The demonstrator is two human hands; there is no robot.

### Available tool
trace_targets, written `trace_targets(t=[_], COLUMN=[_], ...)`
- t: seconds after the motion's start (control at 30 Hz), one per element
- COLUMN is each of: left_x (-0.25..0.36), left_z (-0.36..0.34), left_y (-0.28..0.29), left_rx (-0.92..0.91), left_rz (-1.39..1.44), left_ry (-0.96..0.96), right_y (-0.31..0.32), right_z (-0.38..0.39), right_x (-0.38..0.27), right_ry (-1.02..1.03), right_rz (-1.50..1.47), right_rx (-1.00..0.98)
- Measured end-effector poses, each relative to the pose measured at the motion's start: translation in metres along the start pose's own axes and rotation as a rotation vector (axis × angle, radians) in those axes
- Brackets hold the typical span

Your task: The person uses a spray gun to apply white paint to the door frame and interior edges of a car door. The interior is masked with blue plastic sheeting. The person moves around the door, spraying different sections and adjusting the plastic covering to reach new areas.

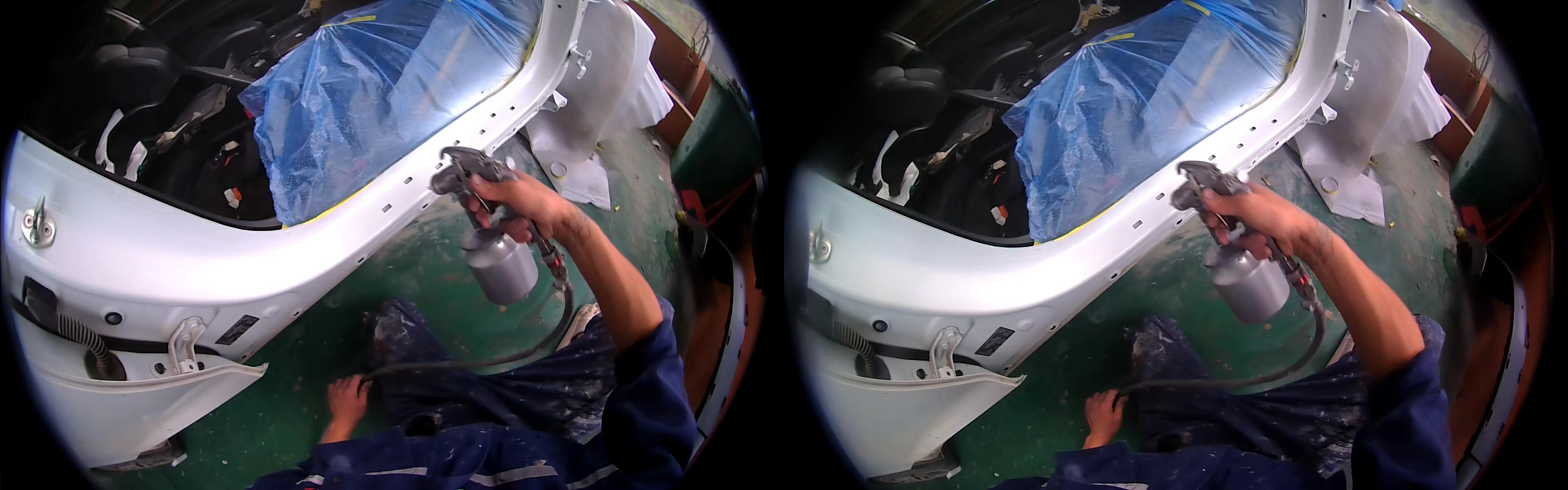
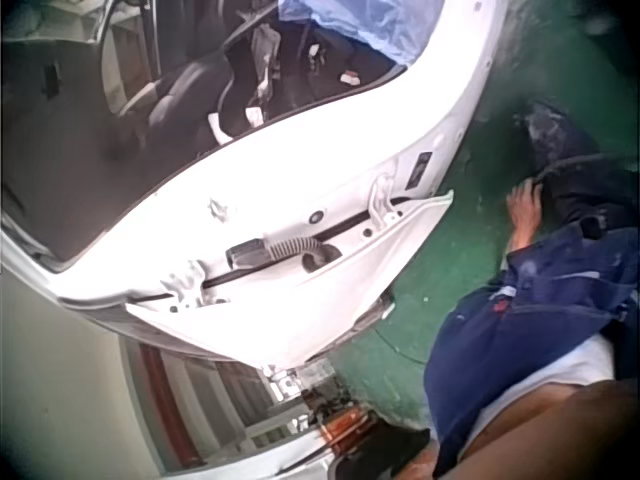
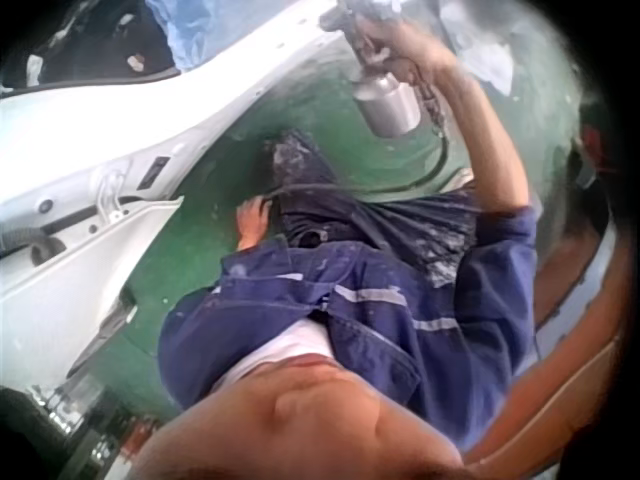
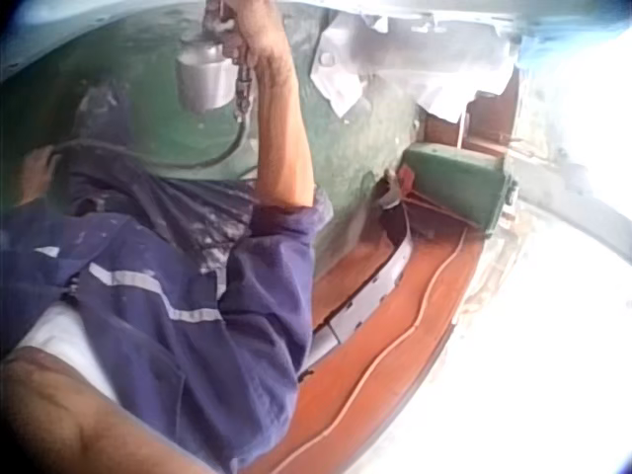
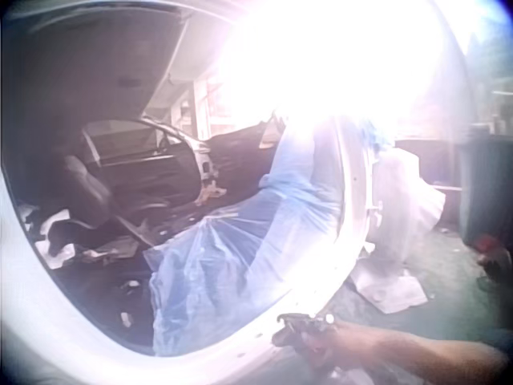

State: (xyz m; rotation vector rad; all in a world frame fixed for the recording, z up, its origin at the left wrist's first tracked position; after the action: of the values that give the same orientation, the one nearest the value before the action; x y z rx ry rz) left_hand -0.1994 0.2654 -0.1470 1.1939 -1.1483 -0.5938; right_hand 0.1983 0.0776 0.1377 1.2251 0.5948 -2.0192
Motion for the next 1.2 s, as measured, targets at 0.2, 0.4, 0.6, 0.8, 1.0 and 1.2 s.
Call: trace_targets(t=[0.2,0.4,0.6,0.8,1.0,1.2], left_x=[0.02,0.012,0.016,0.02,0.01,-0.024], left_z=[-0.01,-0.012,-0.01,-0.014,-0.019,-0.019], left_y=[0.001,-0.004,-0.006,0.002,0.001,-0.012], left_rx=[0.04,0.031,0.015,0.059,0.053,0.013], left_rz=[0.096,0.131,0.107,0.124,0.094,-0.092], left_ry=[-0.029,0.005,-0.042,-0.032,0.059,0.247], right_y=[0.033,0.101,0.037,0.092,0.174,0.184], right_z=[-0.03,0.008,0.021,-0.006,0.008,0.041], right_x=[-0.032,0.0,0.027,0.052,0.087,0.17], right_ry=[-0.015,0.125,0.069,0.073,0.202,0.13], right_rz=[0.172,0.477,0.084,0.014,-0.228,-0.226], right_rx=[0.326,0.75,0.154,0.389,0.693,0.955])
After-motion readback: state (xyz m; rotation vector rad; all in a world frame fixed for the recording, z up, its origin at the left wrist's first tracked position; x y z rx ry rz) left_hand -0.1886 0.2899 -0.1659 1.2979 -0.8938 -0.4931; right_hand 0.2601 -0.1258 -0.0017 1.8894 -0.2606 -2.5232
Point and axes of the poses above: each hand's wrist, its own z-axis away from the middle knuckle, its own y-axis out of the back of the hand, x = y × z, the point moved 6 cm from there along -z, towards the middle knuckle, and after that the axes turned 3 degrees about -z, right-handed, at the moved point
